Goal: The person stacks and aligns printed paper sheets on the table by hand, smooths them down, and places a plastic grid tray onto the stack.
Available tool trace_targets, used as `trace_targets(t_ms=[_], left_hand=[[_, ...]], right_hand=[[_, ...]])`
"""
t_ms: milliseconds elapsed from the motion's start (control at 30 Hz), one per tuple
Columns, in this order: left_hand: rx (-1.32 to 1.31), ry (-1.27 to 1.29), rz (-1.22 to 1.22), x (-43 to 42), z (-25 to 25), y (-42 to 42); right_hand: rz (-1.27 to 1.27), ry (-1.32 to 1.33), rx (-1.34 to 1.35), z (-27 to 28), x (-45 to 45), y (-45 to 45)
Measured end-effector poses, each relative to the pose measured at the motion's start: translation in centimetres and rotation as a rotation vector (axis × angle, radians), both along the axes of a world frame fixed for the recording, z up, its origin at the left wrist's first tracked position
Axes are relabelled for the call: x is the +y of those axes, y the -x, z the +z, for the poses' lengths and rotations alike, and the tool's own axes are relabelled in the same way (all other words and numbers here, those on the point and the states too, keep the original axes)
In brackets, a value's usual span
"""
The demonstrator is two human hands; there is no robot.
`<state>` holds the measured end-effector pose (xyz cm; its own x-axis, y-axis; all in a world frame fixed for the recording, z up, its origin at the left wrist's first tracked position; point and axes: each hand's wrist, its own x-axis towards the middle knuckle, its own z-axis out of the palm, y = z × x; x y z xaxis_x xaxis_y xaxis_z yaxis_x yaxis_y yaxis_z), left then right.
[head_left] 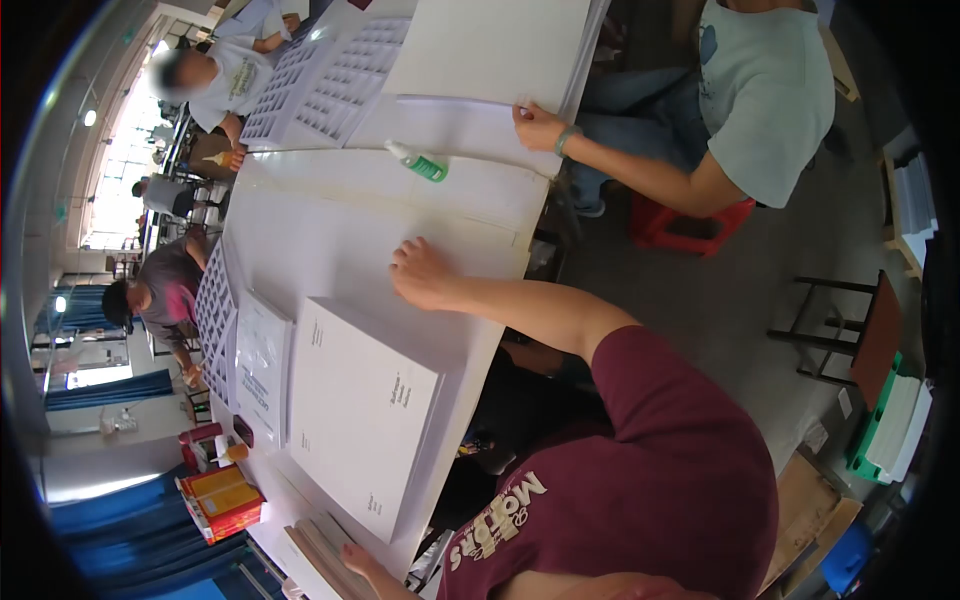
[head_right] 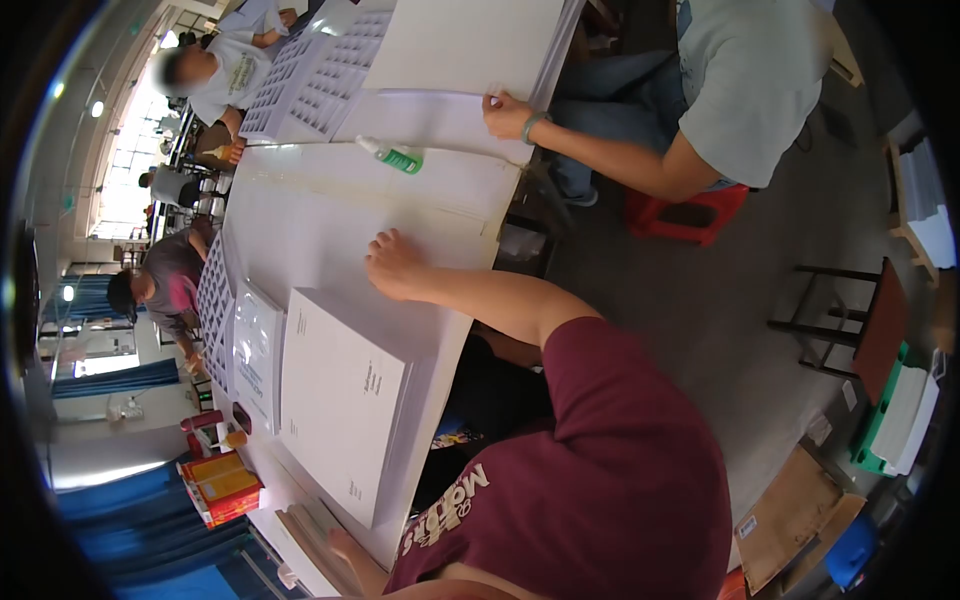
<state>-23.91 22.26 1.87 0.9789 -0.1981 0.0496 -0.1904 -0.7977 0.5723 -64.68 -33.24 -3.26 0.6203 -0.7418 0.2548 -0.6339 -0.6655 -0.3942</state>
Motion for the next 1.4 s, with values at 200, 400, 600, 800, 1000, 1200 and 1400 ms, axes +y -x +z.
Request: trace_targets(t_ms=[200, 400, 600, 800, 1000, 1200, 1400], left_hand=[[-0.564, 0.278, -0.019, -10.9, 9.2, 0.5], [-0.74, 0.285, -0.759, -34.1, 14.1, 18.5], [-0.395, 0.225, -1.795, -52.2, 12.7, 42.5], [-0.333, 0.288, -2.082, -66.7, 4.7, 52.1], [-0.535, 0.103, -2.282, -73.1, 2.5, 55.5], [-0.684, 0.022, -2.377, -73.9, 2.2, 56.1], [-0.768, 0.027, -2.382, -73.6, 1.7, 56.0]], right_hand=[[0.276, -0.052, -0.038, -1.5, -8.0, -2.9], [0.323, 0.015, -0.133, -3.0, -8.9, -3.0], [0.368, -0.023, -0.148, -1.1, -9.3, -0.5], [0.368, -0.1, -0.32, 0.0, -9.3, 2.2], [0.415, -0.142, -0.431, -0.9, -10.5, 1.5], [0.428, -0.167, -0.48, -1.0, -10.8, 1.2], [0.435, -0.181, -0.506, -1.2, -10.8, 1.1]])
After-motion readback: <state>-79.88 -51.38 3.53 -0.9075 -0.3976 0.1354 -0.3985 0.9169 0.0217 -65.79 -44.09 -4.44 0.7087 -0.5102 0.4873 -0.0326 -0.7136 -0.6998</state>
